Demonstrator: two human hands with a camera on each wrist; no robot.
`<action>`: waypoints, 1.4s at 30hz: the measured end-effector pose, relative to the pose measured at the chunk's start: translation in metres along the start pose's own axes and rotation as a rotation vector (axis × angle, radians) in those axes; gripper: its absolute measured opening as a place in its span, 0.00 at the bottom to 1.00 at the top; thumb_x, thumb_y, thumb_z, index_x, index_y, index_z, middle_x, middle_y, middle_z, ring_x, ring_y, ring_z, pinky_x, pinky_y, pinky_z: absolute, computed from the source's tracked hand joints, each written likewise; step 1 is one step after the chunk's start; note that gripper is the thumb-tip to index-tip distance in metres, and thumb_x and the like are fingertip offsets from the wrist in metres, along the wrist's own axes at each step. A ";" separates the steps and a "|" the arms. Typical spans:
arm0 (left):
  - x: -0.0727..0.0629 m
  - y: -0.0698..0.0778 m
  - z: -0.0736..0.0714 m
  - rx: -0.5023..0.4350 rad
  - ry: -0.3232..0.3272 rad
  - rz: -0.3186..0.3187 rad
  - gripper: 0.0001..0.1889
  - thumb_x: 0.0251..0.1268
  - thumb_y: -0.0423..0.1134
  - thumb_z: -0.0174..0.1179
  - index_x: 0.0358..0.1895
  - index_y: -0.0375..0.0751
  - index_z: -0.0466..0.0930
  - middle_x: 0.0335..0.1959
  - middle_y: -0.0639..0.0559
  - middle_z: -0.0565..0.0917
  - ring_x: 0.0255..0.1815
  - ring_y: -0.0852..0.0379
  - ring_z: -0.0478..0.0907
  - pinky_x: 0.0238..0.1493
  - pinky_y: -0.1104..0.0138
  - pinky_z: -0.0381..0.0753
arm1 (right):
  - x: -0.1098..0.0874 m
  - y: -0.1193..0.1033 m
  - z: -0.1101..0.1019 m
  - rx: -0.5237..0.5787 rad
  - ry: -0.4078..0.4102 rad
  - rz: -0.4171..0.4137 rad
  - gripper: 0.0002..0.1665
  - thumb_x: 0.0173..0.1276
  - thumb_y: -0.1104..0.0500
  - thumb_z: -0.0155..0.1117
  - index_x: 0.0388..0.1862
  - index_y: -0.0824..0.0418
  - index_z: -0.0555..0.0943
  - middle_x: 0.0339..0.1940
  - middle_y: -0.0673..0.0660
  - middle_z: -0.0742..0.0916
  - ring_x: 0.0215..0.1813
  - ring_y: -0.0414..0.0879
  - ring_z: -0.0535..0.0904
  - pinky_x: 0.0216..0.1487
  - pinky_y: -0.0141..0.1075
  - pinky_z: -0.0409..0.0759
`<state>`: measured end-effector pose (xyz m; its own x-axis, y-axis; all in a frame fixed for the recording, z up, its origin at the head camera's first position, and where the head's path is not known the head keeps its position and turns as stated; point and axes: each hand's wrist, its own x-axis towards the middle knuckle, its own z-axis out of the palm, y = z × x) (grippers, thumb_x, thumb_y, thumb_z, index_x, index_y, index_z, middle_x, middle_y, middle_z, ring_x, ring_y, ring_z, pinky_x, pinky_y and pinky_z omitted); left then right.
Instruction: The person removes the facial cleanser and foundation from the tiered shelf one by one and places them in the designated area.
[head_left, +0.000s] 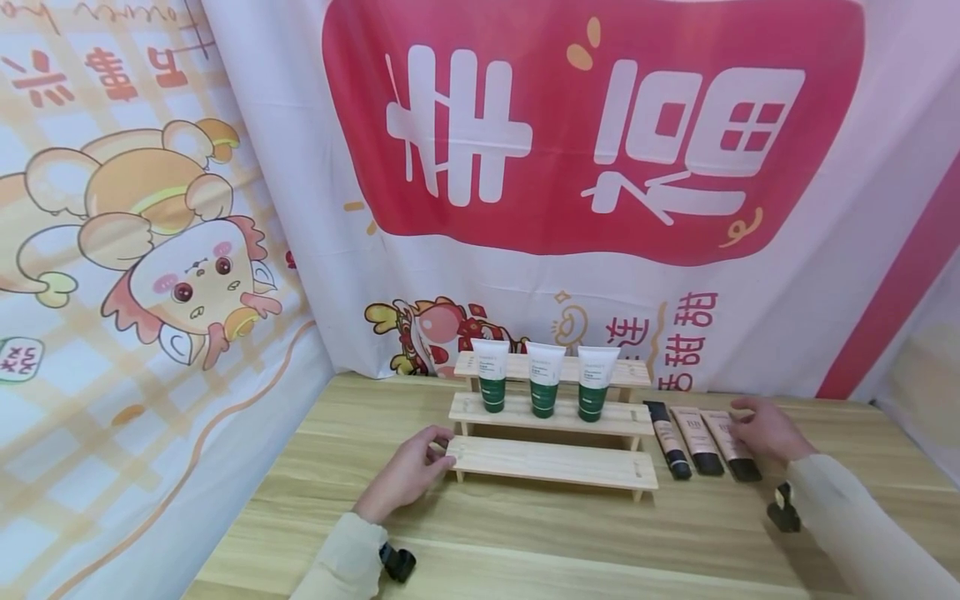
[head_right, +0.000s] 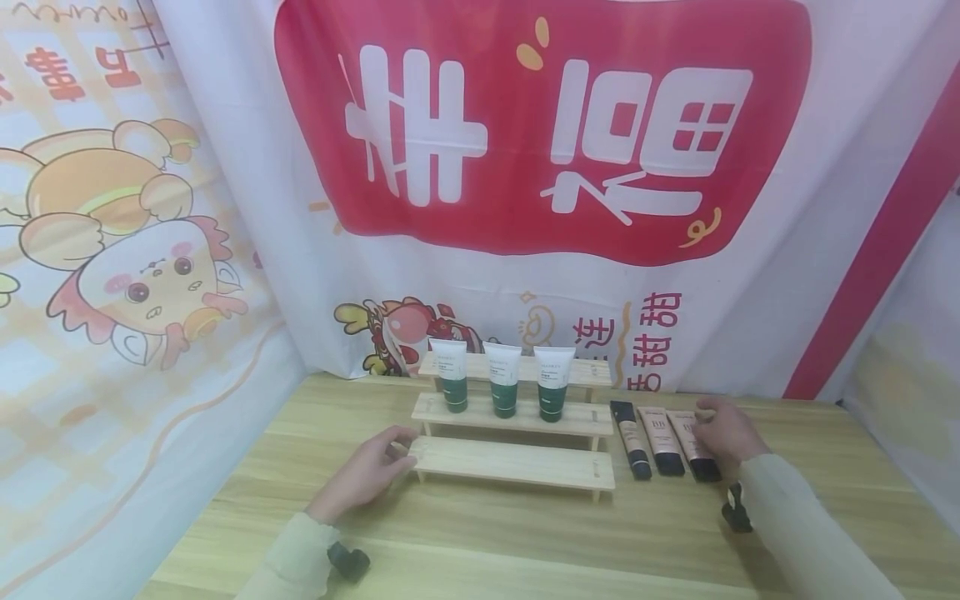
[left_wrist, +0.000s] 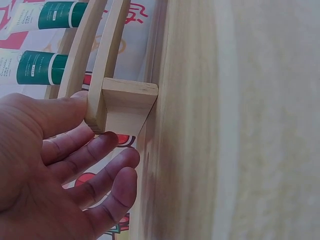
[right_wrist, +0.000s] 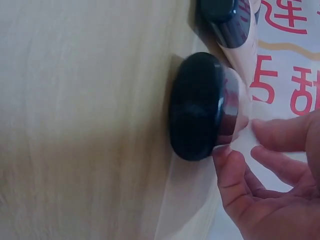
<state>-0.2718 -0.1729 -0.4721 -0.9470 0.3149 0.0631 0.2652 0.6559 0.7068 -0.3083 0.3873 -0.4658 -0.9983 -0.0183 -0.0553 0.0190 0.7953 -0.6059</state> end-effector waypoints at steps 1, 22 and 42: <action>0.000 0.000 0.000 0.000 0.000 0.000 0.20 0.67 0.39 0.59 0.59 0.38 0.70 0.49 0.49 0.76 0.43 0.55 0.76 0.42 0.62 0.78 | -0.001 -0.001 0.000 0.000 -0.005 0.001 0.36 0.65 0.58 0.62 0.61 0.81 0.61 0.49 0.81 0.76 0.48 0.69 0.75 0.46 0.57 0.74; 0.000 0.002 0.000 -0.005 0.000 0.014 0.20 0.67 0.38 0.59 0.59 0.37 0.70 0.49 0.48 0.77 0.43 0.55 0.77 0.42 0.62 0.78 | -0.003 -0.013 -0.003 0.022 0.087 0.047 0.37 0.69 0.48 0.57 0.62 0.78 0.63 0.52 0.78 0.74 0.49 0.67 0.72 0.46 0.57 0.73; -0.002 0.000 0.000 -0.005 0.006 0.002 0.20 0.67 0.39 0.59 0.59 0.38 0.70 0.49 0.49 0.76 0.43 0.55 0.76 0.42 0.63 0.78 | -0.029 -0.163 0.034 0.160 0.506 -0.764 0.30 0.55 0.66 0.73 0.57 0.55 0.75 0.51 0.48 0.80 0.47 0.40 0.76 0.47 0.27 0.74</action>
<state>-0.2703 -0.1731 -0.4723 -0.9477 0.3118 0.0690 0.2661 0.6516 0.7104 -0.2808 0.2371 -0.3926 -0.6472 -0.2062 0.7339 -0.6839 0.5823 -0.4396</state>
